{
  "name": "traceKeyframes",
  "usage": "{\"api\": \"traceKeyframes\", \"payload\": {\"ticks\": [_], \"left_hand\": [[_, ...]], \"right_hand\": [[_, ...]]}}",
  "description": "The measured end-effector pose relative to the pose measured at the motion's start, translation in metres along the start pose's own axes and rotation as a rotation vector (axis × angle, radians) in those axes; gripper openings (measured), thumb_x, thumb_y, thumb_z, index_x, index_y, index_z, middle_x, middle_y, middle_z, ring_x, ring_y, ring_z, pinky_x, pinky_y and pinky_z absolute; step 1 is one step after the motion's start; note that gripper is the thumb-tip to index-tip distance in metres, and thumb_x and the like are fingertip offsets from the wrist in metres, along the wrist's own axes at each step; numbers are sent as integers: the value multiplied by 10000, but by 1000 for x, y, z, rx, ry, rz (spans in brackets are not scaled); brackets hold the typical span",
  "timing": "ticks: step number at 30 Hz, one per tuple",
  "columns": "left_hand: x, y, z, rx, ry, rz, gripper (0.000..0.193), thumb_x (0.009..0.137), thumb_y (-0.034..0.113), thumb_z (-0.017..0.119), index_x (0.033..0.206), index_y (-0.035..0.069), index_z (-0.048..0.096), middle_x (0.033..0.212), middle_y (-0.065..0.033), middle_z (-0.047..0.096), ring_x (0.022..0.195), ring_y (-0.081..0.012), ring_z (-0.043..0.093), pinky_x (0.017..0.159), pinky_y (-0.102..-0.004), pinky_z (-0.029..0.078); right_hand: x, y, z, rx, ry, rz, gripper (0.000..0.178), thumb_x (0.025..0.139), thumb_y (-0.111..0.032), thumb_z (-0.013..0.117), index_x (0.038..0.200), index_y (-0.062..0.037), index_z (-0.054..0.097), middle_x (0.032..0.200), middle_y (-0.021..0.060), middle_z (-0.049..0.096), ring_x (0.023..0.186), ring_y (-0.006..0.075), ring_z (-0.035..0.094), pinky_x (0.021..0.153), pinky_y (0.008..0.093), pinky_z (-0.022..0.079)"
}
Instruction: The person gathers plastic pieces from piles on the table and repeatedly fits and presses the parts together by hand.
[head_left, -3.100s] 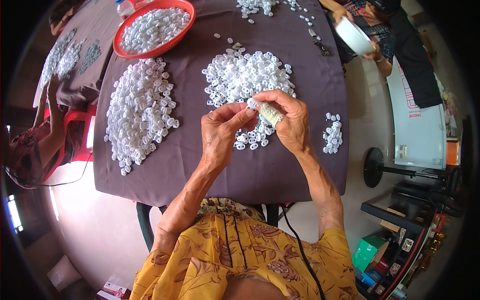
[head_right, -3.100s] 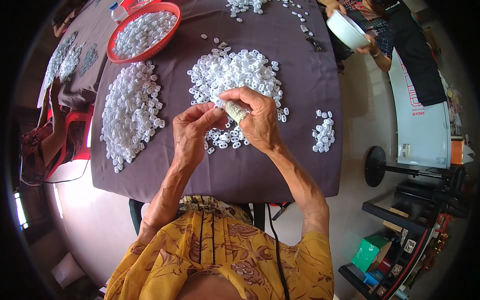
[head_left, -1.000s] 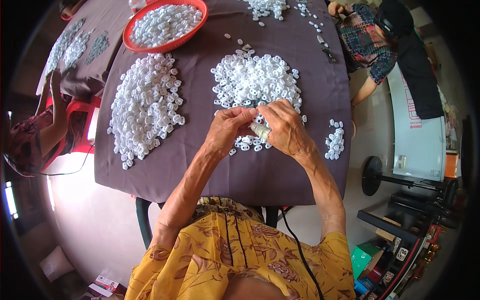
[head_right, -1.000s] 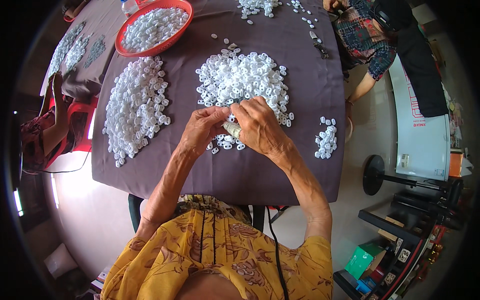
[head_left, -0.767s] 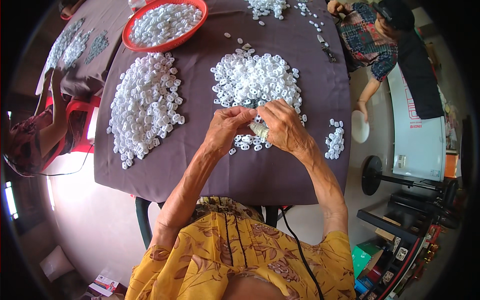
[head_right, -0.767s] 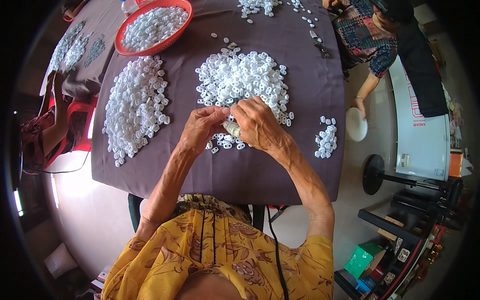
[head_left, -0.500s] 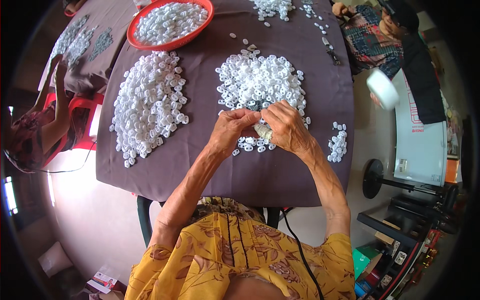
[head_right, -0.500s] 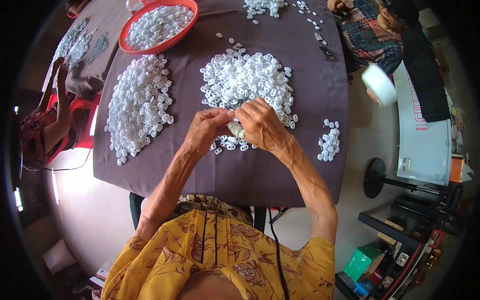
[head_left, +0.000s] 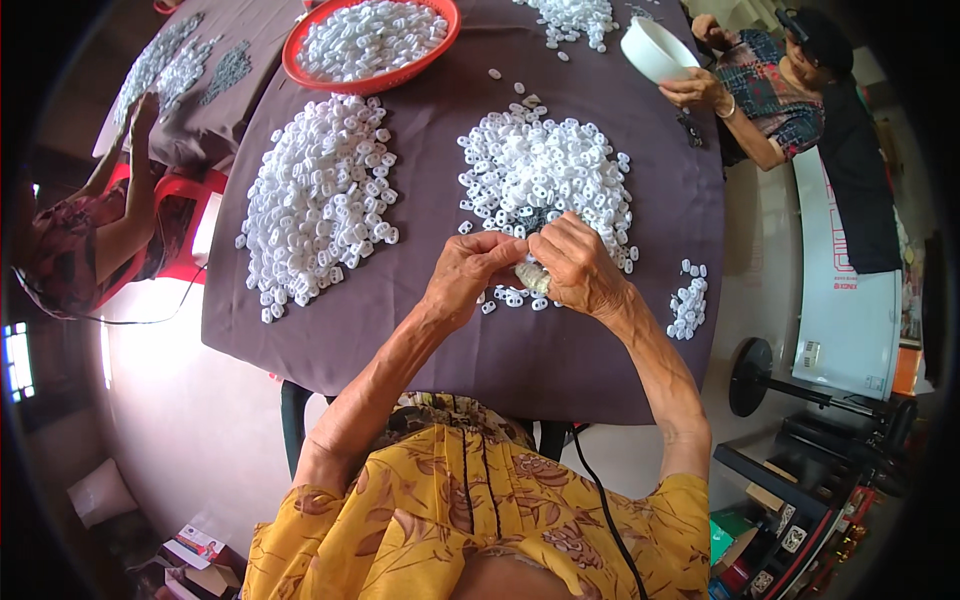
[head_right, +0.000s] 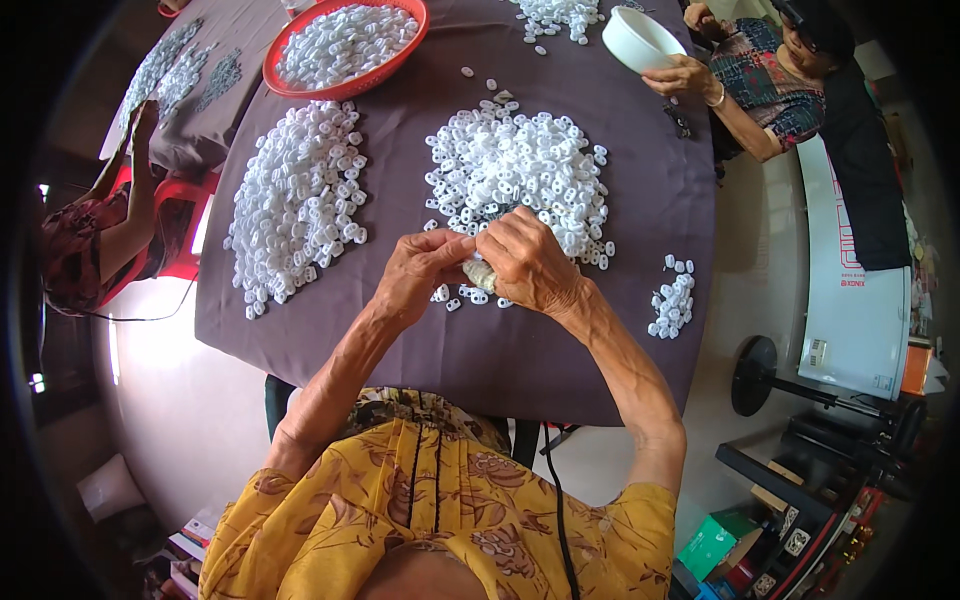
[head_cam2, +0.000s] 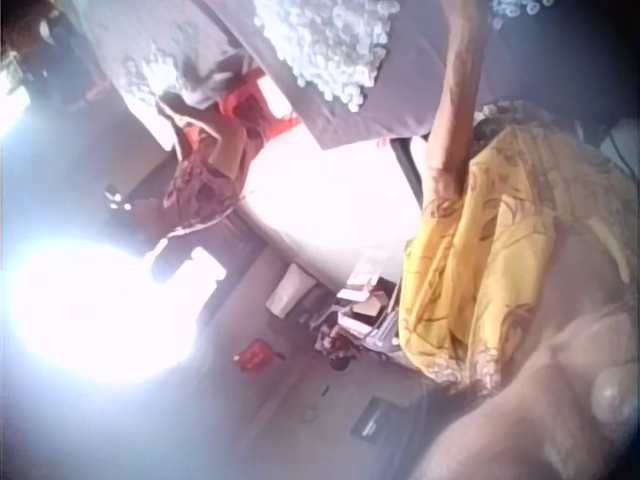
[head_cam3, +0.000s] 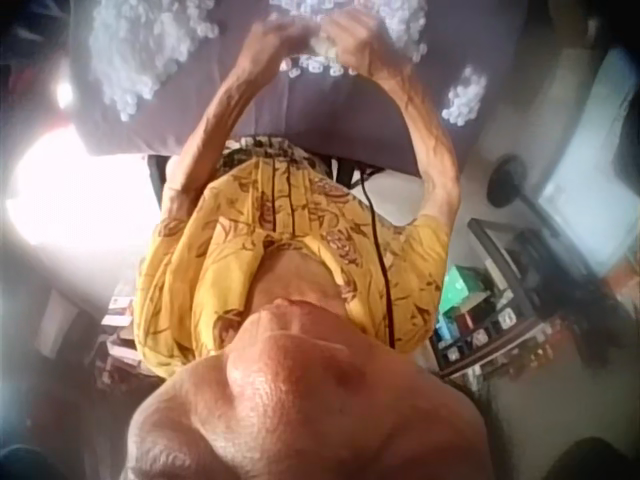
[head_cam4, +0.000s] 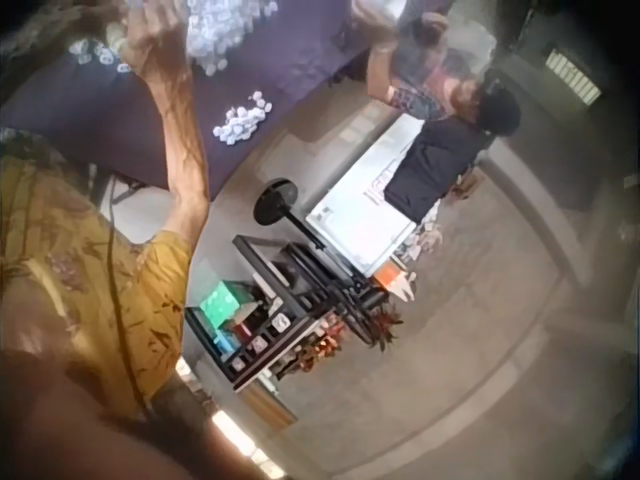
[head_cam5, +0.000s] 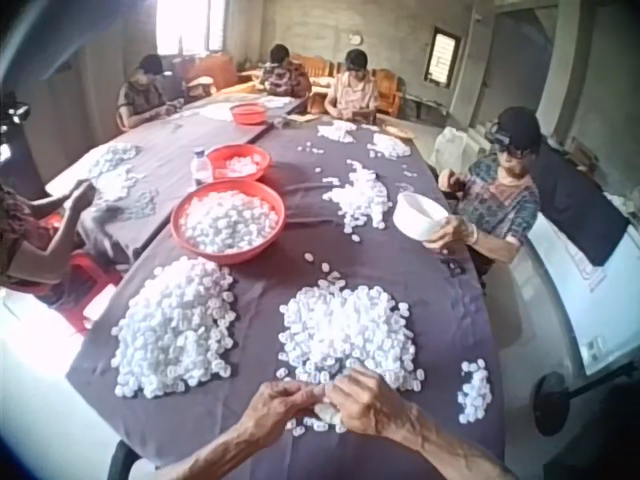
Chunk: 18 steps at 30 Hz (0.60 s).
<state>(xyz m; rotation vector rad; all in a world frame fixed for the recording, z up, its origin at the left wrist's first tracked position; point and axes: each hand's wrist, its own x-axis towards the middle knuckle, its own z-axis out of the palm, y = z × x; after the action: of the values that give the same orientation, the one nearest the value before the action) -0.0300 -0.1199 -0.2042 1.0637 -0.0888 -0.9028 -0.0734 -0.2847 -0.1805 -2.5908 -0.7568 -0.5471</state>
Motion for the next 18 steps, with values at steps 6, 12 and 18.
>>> {"api": "traceKeyframes", "payload": {"ticks": [6, 12, 18], "left_hand": [[-9, 1, -5, -11, 43, 4, 188, 847, 191, 585, 854, 8, 626, 712, -17, 578, 644, -91, 568, 632, -257, 511], [-14, 15, -24, 168, 207, 166, 227, 855, 218, 569, 881, 2, 634, 765, -77, 641, 630, -130, 589, 633, -277, 509], [-20, 55, -124, 684, 640, 508, 201, 829, 158, 598, 953, 10, 654, 733, -48, 652, 606, -94, 569, 558, -201, 432]], "right_hand": [[7, -1, 5, 33, -31, -65, 130, 601, 17, 550, 728, 19, 526, 609, 87, 447, 580, 247, 478, 565, 350, 400], [12, -3, 2, 36, -51, 18, 257, 718, -158, 624, 886, 25, 558, 719, 120, 556, 674, 263, 555, 632, 357, 437], [-28, 19, -21, 66, 80, 410, 251, 765, -147, 646, 970, -20, 578, 801, 124, 612, 724, 252, 605, 622, 351, 481]]}}
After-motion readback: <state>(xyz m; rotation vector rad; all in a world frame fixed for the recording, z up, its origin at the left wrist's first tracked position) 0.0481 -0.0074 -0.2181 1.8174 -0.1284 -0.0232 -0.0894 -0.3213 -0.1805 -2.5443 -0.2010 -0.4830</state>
